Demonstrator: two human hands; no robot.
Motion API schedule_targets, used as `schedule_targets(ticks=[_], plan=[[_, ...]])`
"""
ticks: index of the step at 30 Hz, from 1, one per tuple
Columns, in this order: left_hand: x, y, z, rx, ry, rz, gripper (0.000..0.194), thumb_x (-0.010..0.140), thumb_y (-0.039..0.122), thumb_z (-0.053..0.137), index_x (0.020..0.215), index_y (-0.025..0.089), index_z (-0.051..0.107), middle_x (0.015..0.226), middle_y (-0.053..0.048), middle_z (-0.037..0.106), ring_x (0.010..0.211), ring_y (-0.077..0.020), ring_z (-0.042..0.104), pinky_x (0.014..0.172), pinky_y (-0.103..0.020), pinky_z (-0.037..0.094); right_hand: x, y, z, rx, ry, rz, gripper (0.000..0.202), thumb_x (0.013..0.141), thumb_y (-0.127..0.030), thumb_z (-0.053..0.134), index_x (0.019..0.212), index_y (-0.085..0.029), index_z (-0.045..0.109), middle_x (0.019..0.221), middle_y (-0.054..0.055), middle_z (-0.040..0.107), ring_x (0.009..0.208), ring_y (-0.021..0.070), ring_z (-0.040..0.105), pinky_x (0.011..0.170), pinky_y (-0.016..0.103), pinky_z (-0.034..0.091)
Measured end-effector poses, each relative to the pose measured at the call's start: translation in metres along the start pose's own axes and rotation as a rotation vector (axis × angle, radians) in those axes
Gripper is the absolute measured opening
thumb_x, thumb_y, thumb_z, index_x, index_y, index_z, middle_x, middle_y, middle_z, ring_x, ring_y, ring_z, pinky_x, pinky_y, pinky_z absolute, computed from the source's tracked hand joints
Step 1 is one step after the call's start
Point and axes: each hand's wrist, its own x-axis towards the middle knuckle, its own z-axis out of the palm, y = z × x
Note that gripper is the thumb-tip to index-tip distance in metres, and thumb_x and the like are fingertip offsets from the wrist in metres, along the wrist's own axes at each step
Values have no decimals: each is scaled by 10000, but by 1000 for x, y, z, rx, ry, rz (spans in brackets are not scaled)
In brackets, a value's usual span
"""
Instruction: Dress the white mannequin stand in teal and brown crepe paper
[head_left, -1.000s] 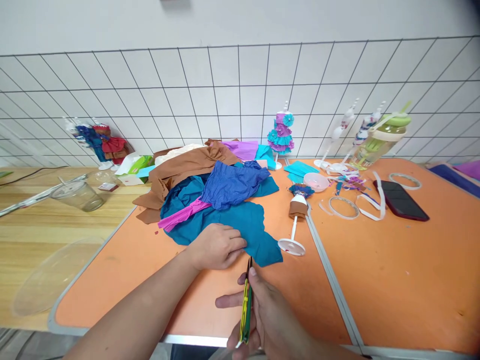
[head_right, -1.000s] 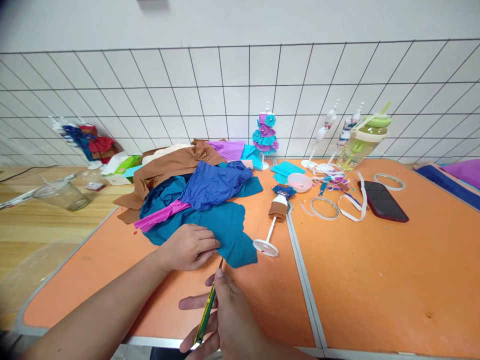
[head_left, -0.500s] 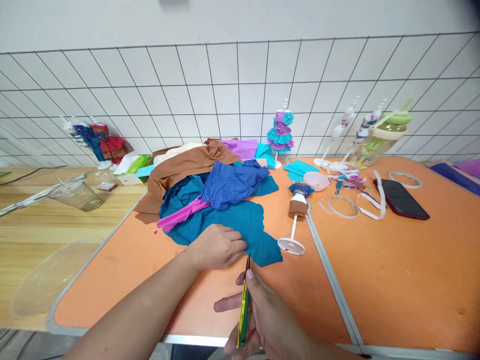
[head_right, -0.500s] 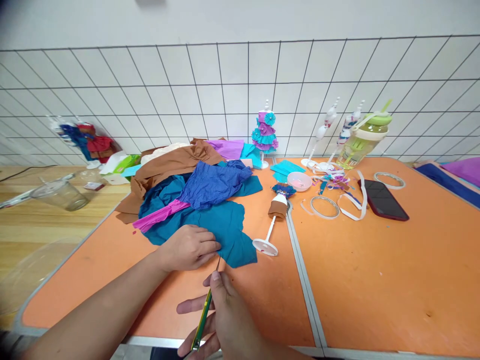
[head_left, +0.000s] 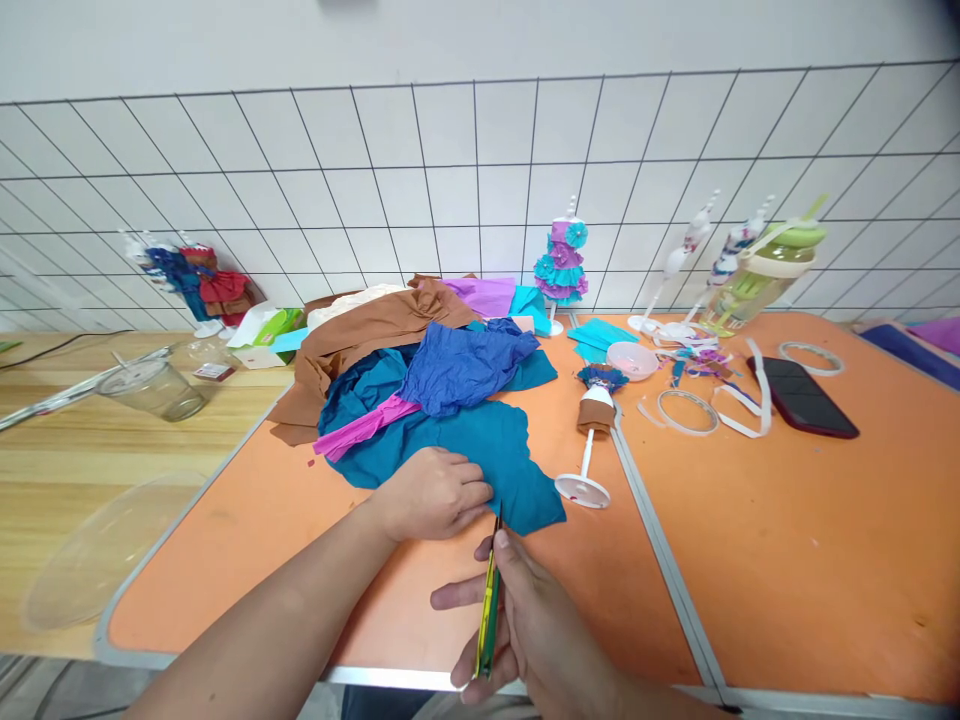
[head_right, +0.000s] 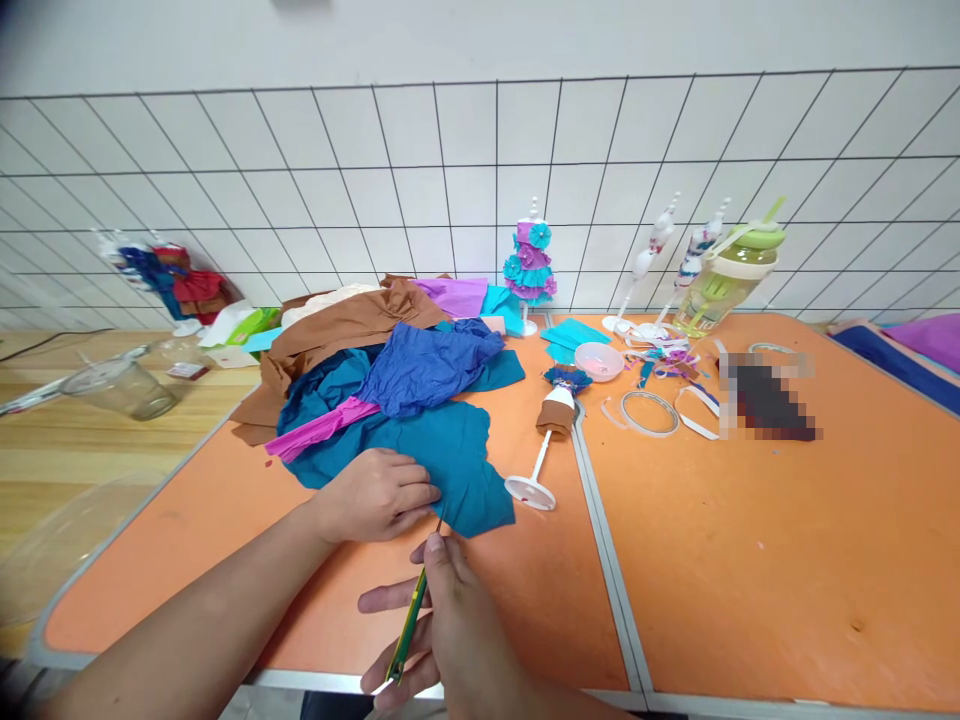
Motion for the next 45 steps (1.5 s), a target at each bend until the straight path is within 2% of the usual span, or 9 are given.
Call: schedule_targets(ticks=[4, 7, 14, 17, 26, 31, 36, 41, 45], plan=[[0, 1, -1, -5, -4, 14, 204, 914, 263, 482, 762, 197, 600, 662, 0, 602, 597, -127, 551, 524, -293, 337, 5, 2, -2, -41, 63, -53, 436, 935, -647, 294, 1049, -231, 348, 966, 111, 742, 443, 171, 673, 398, 293, 533], [1, 2, -3, 0, 3, 23, 202, 916, 254, 476, 751, 195, 576, 679, 0, 600, 600, -122, 546, 528, -293, 341, 10, 4, -3, -70, 113, -102, 506, 876, -707, 371, 1025, -224, 362, 811, 58, 736, 396, 147, 628, 404, 298, 529], [3, 3, -6, 19, 25, 49, 219, 934, 222, 439, 756, 199, 564, 668, 6, 588, 595, -124, 535, 532, -296, 344, 16, 5, -4, -106, 166, -167, 563, 799, -748, 463, 965, -216, 386, 579, -55, 619, 331, 103, 534, 423, 291, 526], [3, 2, -5, 20, 32, 57, 215, 938, 223, 436, 772, 199, 570, 661, 4, 580, 602, -122, 538, 539, -291, 353, 15, 5, -6, -120, 172, -170, 524, 826, -713, 465, 968, -214, 392, 587, -55, 624, 322, 86, 508, 423, 291, 531], [-1, 0, -7, 8, 38, 94, 149, 933, 228, 467, 875, 207, 603, 666, 4, 586, 593, -131, 529, 533, -298, 352, 10, -3, -8, -126, 117, -118, 491, 900, -664, 371, 1055, -198, 385, 681, 15, 698, 338, 126, 559, 399, 313, 531], [-2, 1, -7, 6, 67, 110, 159, 940, 248, 462, 878, 208, 603, 664, -2, 589, 610, -128, 545, 535, -293, 354, 10, -9, -4, -99, 130, -117, 576, 858, -699, 418, 1091, -172, 405, 672, 36, 697, 345, 119, 547, 384, 295, 524], [-2, 1, -6, 9, 91, 114, 168, 948, 249, 452, 919, 211, 613, 678, -3, 610, 624, -126, 564, 549, -292, 376, 10, -8, -6, -145, 132, -131, 582, 846, -718, 408, 1054, -175, 417, 592, -1, 659, 312, 113, 520, 360, 277, 504], [-3, 1, -6, 27, 104, 127, 177, 947, 233, 451, 885, 207, 615, 668, -5, 602, 612, -123, 559, 548, -283, 382, 12, -9, -11, -203, 180, -174, 514, 868, -686, 407, 1000, -190, 427, 615, -25, 631, 321, 98, 534, 365, 244, 495], [-2, 0, -8, 33, 147, 150, 130, 932, 218, 489, 903, 196, 614, 667, 0, 601, 619, -127, 569, 557, -277, 394, 14, -12, -12, -201, 131, -133, 498, 866, -672, 417, 1008, -194, 422, 626, -24, 641, 329, 104, 535, 375, 279, 520]])
